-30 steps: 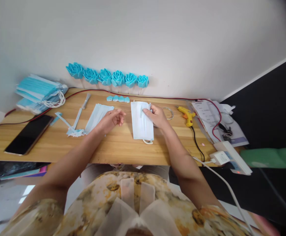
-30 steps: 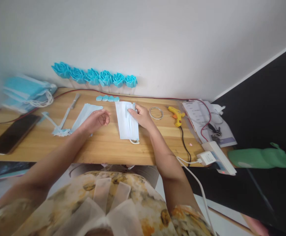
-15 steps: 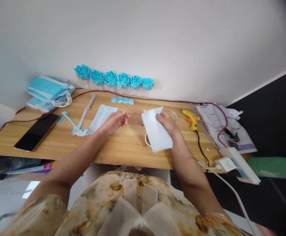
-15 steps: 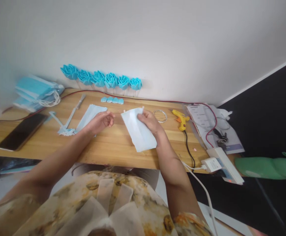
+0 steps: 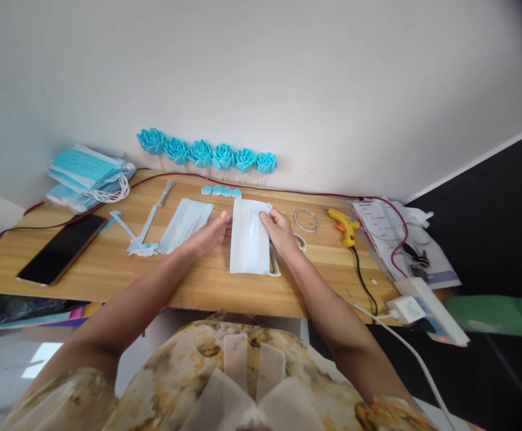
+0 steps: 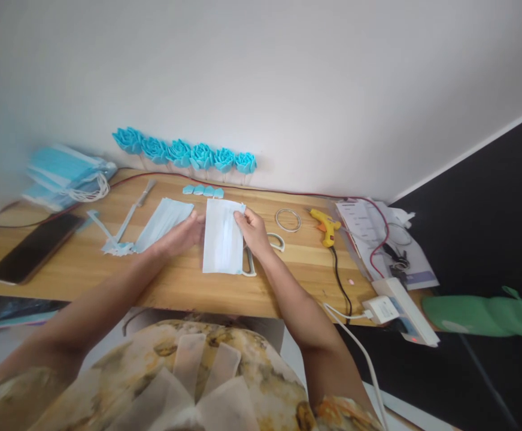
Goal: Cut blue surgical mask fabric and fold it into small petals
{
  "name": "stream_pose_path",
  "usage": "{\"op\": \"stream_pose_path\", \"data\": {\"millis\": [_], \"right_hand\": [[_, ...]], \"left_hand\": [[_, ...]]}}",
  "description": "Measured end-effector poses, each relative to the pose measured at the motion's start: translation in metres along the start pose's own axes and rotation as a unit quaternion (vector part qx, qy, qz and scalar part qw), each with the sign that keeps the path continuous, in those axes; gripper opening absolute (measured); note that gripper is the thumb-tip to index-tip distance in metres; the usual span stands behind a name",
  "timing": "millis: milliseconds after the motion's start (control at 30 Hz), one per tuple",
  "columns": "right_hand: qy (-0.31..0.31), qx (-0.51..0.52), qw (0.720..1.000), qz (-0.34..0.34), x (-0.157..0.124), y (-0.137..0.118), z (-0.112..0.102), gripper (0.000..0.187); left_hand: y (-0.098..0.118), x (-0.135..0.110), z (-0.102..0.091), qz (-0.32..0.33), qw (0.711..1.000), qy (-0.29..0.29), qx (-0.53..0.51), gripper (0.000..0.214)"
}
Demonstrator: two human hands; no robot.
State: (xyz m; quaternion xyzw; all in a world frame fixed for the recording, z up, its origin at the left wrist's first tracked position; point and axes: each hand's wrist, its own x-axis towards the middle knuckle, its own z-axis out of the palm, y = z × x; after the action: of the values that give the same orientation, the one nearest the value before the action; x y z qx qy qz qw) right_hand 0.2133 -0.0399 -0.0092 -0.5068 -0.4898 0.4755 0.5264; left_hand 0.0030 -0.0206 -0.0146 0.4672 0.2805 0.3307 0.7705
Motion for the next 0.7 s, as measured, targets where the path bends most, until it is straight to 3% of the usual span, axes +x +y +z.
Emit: {"op": "stream_pose_path", "data": {"millis": [100,333,400,567,700], "right_hand": [[-0.007,0.008,1.000,0.019,-0.002,-0.002,-0.001,0.045],[-0.091,-0.040,0.995,0.019,-0.007,-0.002,0.000,0.044],[-0.079,-0.086,0.993,0.003,-0.005,0.002,-0.001,0.044],[0.023,-0.146,0.987,-0.061,0.002,0.009,-0.005,0.042],[0.028,-0.149,0.986,-0.072,0.002,0.007,-0.004,0.042]], "left_hand": [[-0.001,-0.002,0.003,-0.011,0.999,0.037,0.036,0.060],[0.001,-0.003,0.007,0.021,0.992,0.106,0.061,0.061],[0.000,-0.002,0.006,0.032,0.990,0.121,0.062,0.060],[-0.002,0.001,0.003,0.061,0.981,0.179,0.050,0.058],[-0.003,0.000,0.003,0.069,0.977,0.200,0.029,0.057]]}}
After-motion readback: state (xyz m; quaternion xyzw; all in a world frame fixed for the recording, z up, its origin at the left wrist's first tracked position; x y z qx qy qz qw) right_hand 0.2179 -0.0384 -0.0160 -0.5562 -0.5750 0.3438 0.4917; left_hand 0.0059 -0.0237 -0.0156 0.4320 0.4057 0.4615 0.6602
